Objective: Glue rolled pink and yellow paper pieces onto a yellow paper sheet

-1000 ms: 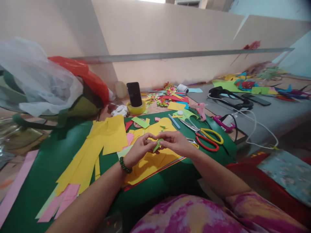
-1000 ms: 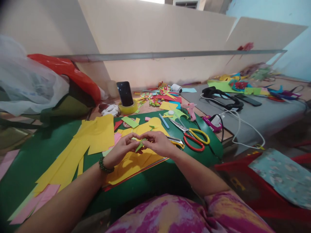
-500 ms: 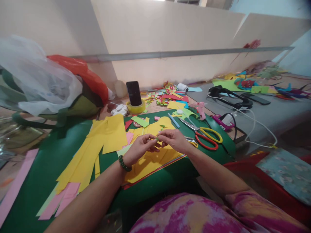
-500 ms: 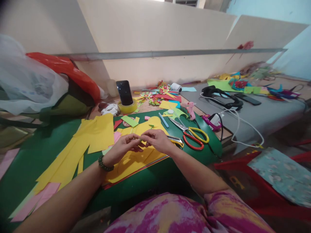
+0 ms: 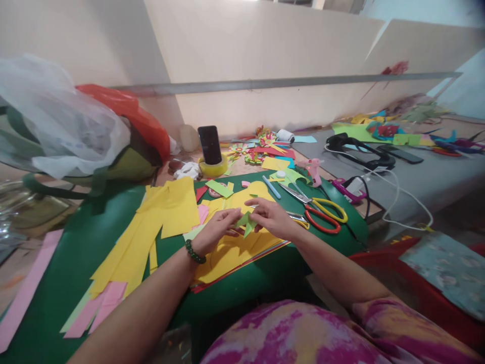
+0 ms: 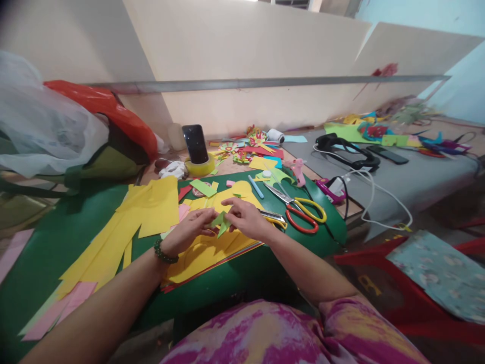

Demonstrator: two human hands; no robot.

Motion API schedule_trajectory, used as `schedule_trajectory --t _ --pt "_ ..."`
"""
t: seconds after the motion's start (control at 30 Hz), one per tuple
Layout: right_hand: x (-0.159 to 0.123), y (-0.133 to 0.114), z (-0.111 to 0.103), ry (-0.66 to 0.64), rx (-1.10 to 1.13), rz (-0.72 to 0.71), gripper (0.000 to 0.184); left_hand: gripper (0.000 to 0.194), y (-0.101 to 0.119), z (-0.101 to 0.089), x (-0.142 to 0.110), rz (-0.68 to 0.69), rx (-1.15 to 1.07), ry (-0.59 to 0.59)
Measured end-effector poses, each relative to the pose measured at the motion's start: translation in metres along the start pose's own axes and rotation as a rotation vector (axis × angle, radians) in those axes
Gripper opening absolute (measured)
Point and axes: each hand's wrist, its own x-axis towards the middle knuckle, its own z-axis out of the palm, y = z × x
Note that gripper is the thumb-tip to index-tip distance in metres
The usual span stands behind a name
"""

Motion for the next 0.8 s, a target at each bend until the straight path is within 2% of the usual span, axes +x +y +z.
schedule_trajectory --t 0.2,0.27,0.37,0.43,0.47,0.53,0.57,0.67,0.8 --pt "-0.004 -0.007 0.009 0.006 -0.168 -0.021 0.041 0.038 0.0 -0.002 0.0 0.027 0.103 -0.011" --pt "-0.012 -0.011 -0.004 0.063 -0.299 -0.062 0.039 0.038 0.0 -0.004 0.002 0.016 0.066 0.01" --pt "-0.033 -0.01 -0.046 0.264 -0.585 -0.081 0.031 0.041 0.001 -0.007 0.003 -0.026 -0.048 0.044" --pt "-0.051 -0.001 -0.082 0.41 -0.852 0.016 0.031 0.044 0.001 -0.009 0.004 -0.058 -0.115 0.054" --pt "-0.06 0.006 -0.098 0.431 -1.014 0.089 0.032 0.046 0.001 -0.01 0.005 -0.071 -0.142 0.059" --pt "-0.075 0.021 -0.121 0.35 -1.255 0.243 0.038 0.05 0.0 -0.012 0.007 -0.097 -0.178 0.079" --pt "-0.081 0.027 -0.128 0.292 -1.296 0.289 0.042 0.051 0.0 -0.012 0.007 -0.106 -0.187 0.086" --pt "-0.084 0.039 -0.134 0.227 -1.295 0.346 0.054 0.048 -0.001 -0.012 0.008 -0.105 -0.196 0.096" --pt "-0.075 0.035 -0.135 0.307 -1.221 0.468 0.066 0.045 -0.001 -0.012 0.006 -0.072 -0.189 0.127"
